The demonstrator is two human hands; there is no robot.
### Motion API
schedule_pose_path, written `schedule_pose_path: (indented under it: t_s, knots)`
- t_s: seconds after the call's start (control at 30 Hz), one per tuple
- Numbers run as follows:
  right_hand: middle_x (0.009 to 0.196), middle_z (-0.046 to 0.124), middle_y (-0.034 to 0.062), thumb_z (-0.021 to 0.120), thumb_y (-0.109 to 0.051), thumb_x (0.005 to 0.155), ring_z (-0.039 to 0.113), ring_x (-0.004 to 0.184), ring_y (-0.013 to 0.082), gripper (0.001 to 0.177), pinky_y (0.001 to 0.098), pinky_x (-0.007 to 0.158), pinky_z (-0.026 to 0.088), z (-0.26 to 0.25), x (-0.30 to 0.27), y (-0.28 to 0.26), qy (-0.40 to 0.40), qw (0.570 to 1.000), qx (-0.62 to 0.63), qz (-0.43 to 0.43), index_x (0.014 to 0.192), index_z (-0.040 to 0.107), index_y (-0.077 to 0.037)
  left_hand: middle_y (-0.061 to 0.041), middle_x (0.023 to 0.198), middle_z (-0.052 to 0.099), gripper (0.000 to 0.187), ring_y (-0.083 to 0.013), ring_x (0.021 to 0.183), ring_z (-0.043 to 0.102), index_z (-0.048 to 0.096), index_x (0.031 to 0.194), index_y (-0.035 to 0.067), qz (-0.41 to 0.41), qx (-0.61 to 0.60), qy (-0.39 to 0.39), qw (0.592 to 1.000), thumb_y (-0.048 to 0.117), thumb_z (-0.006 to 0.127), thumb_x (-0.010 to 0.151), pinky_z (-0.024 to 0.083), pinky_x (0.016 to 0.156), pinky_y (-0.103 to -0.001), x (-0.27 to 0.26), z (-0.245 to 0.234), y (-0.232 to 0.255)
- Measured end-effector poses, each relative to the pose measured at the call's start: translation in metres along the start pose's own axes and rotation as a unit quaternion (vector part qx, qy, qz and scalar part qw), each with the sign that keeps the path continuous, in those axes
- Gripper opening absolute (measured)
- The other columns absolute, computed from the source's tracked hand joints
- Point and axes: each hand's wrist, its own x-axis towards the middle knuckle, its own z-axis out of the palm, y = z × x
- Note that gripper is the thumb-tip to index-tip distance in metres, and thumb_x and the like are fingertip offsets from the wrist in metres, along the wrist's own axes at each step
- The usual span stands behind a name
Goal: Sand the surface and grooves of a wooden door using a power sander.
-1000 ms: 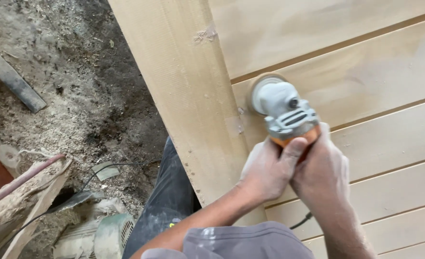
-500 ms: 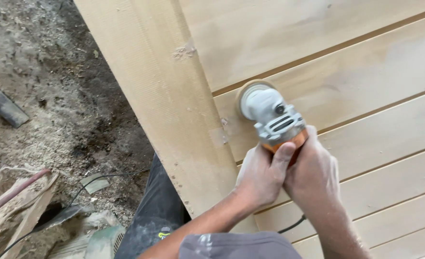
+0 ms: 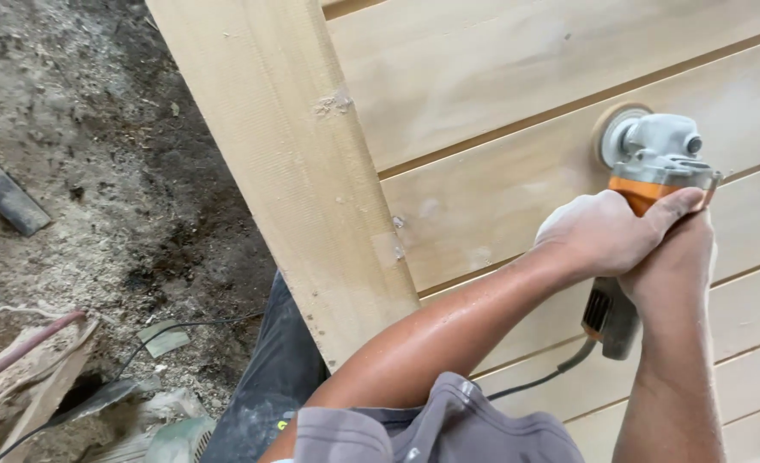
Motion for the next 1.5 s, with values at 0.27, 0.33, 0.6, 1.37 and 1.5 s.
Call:
schedule_pose_path:
  t_s: [0.27, 0.33, 0.6, 1.37, 1.5]
  knots:
    - [0.094, 0.072, 0.0266, 0.066, -0.032, 0.093, 0.069, 0.092, 0.0474, 0.040, 0.0548, 0.076, 0.054, 0.038, -0.081, -0.053, -0.096, 0.987, -0.127, 0.011, 0.122, 0.057, -0.007, -0.020, 0.103, 0.076, 0.073, -0.0364, 0.100, 0.075, 0.066, 0.127, 0.007, 0.075, -0.129, 0.109, 0.983, 0.068, 0.040, 0.097, 0.055, 0.086, -0.043, -0.113, -0.015, -0.076]
    - [0.092, 0.072, 0.0275, 0.065, -0.033, 0.090, 0.068, 0.092, 0.0491, 0.040, 0.0553, 0.077, 0.054, 0.041, -0.088, -0.051, -0.119, 0.985, -0.127, -0.017, 0.118, 0.057, -0.006, -0.019, 0.107, 0.076, 0.073, -0.0351, 0.104, 0.075, 0.063, 0.130, 0.005, 0.108, -0.178, 0.118, 0.971, 0.067, 0.040, 0.099, 0.055, 0.091, -0.042, -0.122, -0.007, -0.093]
    - [0.103, 0.071, 0.0275, 0.071, -0.031, 0.093, 0.068, 0.098, 0.0492, 0.051, 0.0565, 0.076, 0.052, 0.010, -0.050, -0.018, -0.032, 0.987, -0.154, 0.014, 0.134, 0.053, -0.006, -0.021, 0.095, 0.076, 0.071, -0.0394, 0.092, 0.074, 0.067, 0.126, 0.007, 0.086, -0.093, 0.070, 0.990, 0.065, 0.042, 0.094, 0.055, 0.079, -0.047, -0.060, 0.007, -0.043]
    - [0.093, 0.070, 0.0281, 0.068, -0.031, 0.089, 0.067, 0.091, 0.0521, 0.048, 0.0574, 0.074, 0.052, 0.005, -0.112, 0.032, -0.065, 0.983, -0.169, 0.007, 0.128, 0.056, -0.006, -0.024, 0.110, 0.072, 0.064, -0.0447, 0.105, 0.068, 0.061, 0.135, 0.006, 0.089, -0.129, 0.065, 0.985, 0.058, 0.042, 0.102, 0.052, 0.088, -0.048, -0.105, 0.054, -0.083]
    - [0.090, 0.070, 0.0279, 0.072, -0.034, 0.085, 0.069, 0.085, 0.0507, 0.056, 0.0578, 0.070, 0.053, -0.006, -0.100, 0.014, -0.030, 0.988, -0.132, 0.070, 0.128, 0.052, -0.004, -0.026, 0.108, 0.073, 0.062, -0.0446, 0.105, 0.068, 0.056, 0.137, 0.006, 0.029, -0.064, 0.023, 0.997, 0.055, 0.045, 0.101, 0.052, 0.089, -0.048, -0.091, 0.056, -0.065]
